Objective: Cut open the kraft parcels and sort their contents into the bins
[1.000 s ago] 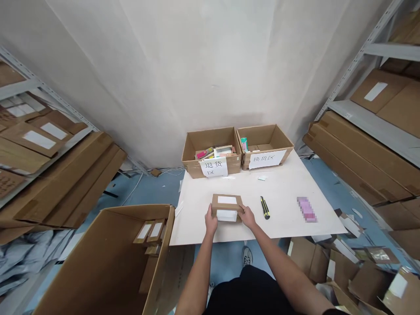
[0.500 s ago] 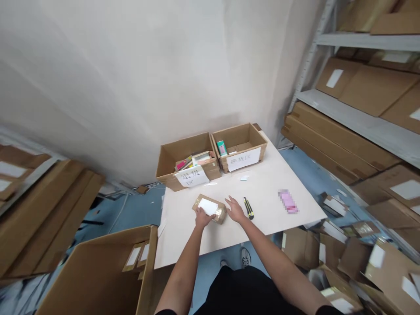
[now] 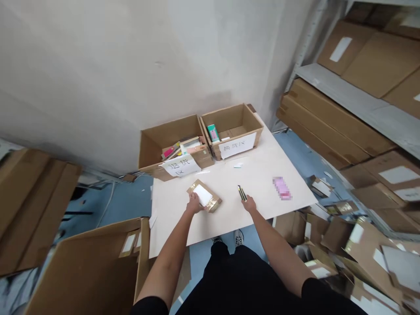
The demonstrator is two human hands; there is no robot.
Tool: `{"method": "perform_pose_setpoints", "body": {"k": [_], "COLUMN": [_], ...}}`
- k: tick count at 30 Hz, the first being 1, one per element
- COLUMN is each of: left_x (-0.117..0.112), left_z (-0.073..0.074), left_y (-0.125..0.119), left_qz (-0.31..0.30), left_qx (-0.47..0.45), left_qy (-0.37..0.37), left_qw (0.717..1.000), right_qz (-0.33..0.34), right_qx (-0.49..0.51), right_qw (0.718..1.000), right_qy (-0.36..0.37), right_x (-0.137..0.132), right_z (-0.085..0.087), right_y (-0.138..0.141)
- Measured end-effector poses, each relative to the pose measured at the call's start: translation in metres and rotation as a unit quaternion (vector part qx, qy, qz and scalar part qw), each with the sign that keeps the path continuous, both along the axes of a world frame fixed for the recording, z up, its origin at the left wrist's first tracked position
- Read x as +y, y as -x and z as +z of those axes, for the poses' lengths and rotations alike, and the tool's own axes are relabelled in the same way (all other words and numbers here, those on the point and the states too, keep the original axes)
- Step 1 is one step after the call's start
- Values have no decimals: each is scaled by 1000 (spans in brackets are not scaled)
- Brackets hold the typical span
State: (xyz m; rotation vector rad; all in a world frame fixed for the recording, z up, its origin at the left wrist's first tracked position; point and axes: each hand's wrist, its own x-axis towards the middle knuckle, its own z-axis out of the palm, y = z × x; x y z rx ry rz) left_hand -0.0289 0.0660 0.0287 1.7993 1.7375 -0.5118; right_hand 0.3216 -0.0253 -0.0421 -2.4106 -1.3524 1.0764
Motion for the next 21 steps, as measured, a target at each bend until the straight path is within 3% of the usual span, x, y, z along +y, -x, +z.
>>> {"method": "perform_pose_setpoints", "body": {"k": [2,5,8,11,13,15,18,21], "left_x": [-1,0,3,12,17,20,20,16], "left_z": [1,1,1,1,1,0,-3,-7], "left_y": [-4,-2,5,13,19,24,28,30], "left_qz": [13,18,8,-16,-37,-50,-47,-44], "left_qx": [-8,-32,-52,-67,-81,-101,-126,-137], "left_qy": [14,26,28,30,18,-2,-22,-36], "left_qw": [1000,999,998,997,996,994,991,989], "right_qz": [-38,-69,-66,-37,40,134,209,232], "right_qx": [-15,43,113,212,230,183,114,58], "right_qw": [999,996,990,976,967,964,963,967], "right_qy": [6,39,48,-41,-105,-140,-127,-92], "right_x": [-6,0,20,49,69,88,109,119], "right_z": [-14,-30,-25,4,32,60,90,103], "right_y": [13,31,52,84,111,142,183,208]}}
